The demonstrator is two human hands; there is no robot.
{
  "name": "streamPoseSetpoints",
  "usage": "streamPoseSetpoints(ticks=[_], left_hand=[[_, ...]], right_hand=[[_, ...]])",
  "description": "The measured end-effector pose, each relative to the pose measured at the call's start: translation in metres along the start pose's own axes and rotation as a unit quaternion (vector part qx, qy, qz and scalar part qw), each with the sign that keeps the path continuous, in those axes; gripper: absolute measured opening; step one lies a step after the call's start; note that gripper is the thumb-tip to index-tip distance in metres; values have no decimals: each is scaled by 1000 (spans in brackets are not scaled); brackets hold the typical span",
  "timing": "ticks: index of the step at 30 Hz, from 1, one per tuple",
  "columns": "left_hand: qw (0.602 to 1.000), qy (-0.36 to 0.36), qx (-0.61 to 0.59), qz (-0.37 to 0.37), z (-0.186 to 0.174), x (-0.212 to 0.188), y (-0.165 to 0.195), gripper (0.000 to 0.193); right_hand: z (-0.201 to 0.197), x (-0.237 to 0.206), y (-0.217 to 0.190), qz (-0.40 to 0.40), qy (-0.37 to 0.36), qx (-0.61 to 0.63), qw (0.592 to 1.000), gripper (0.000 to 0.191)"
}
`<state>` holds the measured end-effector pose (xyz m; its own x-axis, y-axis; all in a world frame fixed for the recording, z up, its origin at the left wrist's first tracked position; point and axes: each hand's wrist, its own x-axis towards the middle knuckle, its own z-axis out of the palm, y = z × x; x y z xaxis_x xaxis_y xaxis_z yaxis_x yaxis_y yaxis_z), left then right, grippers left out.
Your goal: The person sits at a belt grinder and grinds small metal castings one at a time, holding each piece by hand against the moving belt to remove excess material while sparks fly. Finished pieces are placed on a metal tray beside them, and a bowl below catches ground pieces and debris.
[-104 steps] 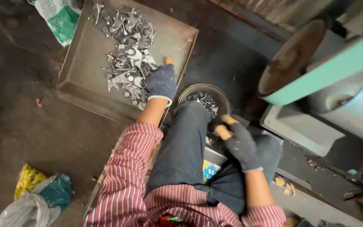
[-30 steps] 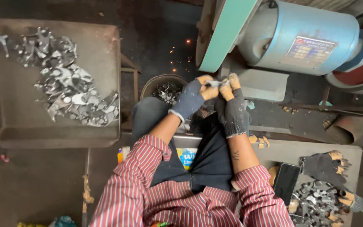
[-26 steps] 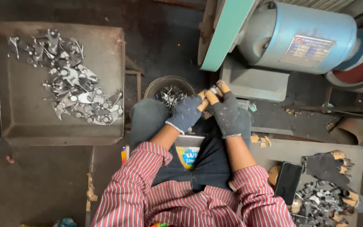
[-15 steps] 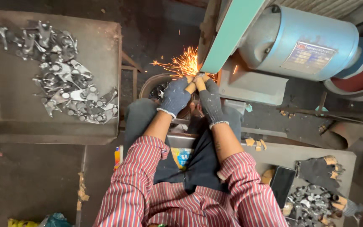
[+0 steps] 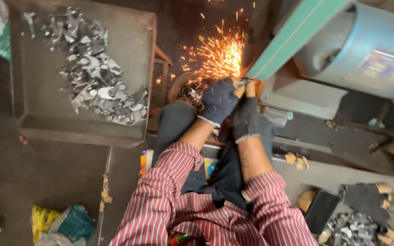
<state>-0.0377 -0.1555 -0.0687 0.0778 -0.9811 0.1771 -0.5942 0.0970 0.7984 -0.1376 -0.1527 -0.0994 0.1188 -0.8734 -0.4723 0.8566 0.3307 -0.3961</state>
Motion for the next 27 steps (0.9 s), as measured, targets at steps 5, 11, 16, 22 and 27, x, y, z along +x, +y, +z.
streamPoseSetpoints(ticks=[5,11,16,22,27], left_hand=[[989,-73,-117,-50,-12,-2,10,33],[744,-34,-514,-425,29,-49,23,36],[604,17,-714,-353,58,-36,26,25],[913,53,-391,-106,33,-13,-7,21],[977,61,-198,-54,27,-4,-10,20]], right_hand=[[22,-23,-16,-29,1,53,998,25],[36,-56,-52,-168,63,-536,825,26],[31,-29,-50,-130,42,-507,851,23],[7,-14,-48,-122,-11,-442,889,23],[-6,-13,-52,-111,14,-407,907,24]])
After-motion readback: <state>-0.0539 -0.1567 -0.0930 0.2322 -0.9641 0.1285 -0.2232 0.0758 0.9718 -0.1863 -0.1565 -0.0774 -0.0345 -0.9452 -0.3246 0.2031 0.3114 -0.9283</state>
